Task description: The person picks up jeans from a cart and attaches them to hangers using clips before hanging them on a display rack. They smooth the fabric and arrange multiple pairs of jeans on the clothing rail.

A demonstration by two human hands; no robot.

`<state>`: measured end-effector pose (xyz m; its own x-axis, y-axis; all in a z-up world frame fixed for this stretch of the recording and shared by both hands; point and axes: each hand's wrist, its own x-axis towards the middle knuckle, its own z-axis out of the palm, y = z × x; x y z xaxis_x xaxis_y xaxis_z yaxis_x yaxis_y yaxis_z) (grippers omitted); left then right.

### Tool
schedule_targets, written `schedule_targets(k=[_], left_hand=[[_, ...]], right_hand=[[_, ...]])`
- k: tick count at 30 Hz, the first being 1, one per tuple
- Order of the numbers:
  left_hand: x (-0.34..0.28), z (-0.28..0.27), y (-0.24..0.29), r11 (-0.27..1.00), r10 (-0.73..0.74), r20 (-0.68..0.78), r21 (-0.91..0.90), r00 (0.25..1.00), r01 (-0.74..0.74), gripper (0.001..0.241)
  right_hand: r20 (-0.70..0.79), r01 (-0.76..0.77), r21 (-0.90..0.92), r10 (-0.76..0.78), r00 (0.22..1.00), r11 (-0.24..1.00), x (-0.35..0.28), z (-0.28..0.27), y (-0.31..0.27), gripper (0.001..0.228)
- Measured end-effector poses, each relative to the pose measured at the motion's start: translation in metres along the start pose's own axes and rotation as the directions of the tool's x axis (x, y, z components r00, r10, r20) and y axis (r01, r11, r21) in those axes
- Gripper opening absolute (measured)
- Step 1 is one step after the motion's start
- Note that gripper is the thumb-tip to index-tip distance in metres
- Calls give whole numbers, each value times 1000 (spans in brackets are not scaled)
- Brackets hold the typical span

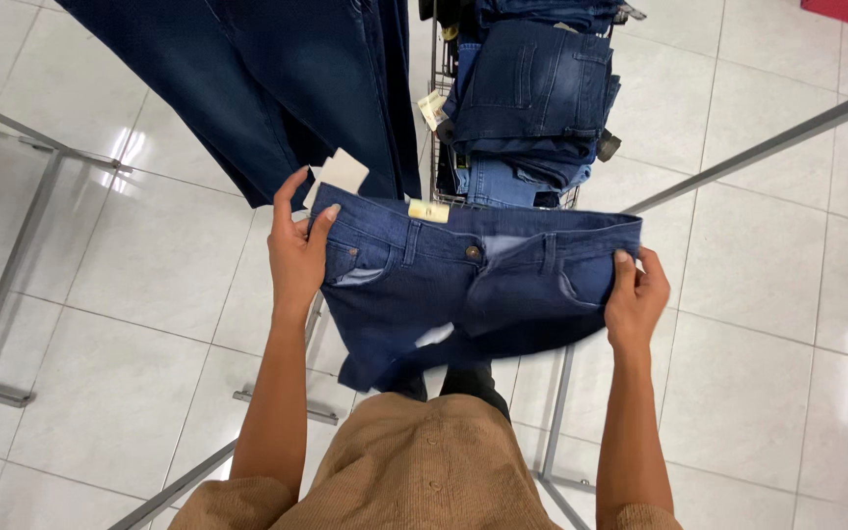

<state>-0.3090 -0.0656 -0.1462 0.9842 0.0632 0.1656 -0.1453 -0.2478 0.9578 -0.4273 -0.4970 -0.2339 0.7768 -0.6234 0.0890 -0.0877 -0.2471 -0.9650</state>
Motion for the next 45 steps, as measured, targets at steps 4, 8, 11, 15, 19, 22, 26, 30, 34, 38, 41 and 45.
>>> schedule_targets(k=[4,8,11,15,19,22,26,30,34,38,41,45], left_hand=[[7,0,-11,998,40,-20,59,999,-39,49],[16,6,-9,998,51,-3,40,999,-51,46],[29,16,-9,998,61,19,10,998,-61,48],[59,37,1,994,106,89,-44,990,-102,51],[113,76,-20,990,135,138,-64,981,-127,40],[169,114,-25,983,181,167,-51,969,-175,41],[242,170,-5,982,169,172,-118,970,-150,38],[305,219,-39,994,106,197,-50,975,-98,40],[330,258,-124,998,-24,184,-55,983,35,44],[308,268,-191,964,-262,82,69,962,257,40],[287,276,-215,917,-389,47,109,920,383,39],[269,288,-246,846,-498,-34,201,867,494,33]], right_hand=[[9,-11,5,11,1000,1000,0,11,8,9],[9,25,41,-26,1000,999,29,5,19,7],[10,66,32,-66,998,997,51,-2,13,6],[-8,89,47,-89,996,995,90,-12,13,7],[-31,112,69,-110,993,991,152,-17,29,8],[-55,155,27,-153,987,988,219,-21,29,9],[-43,210,-29,-211,977,977,303,-5,2,11],[17,254,-186,-256,967,949,373,32,12,12],[117,263,-354,-236,965,897,412,67,62,15],[162,92,-392,-30,986,915,416,78,147,16],[219,-139,-424,250,943,895,418,85,213,16],[173,-271,-421,370,913,866,417,93,222,17]])
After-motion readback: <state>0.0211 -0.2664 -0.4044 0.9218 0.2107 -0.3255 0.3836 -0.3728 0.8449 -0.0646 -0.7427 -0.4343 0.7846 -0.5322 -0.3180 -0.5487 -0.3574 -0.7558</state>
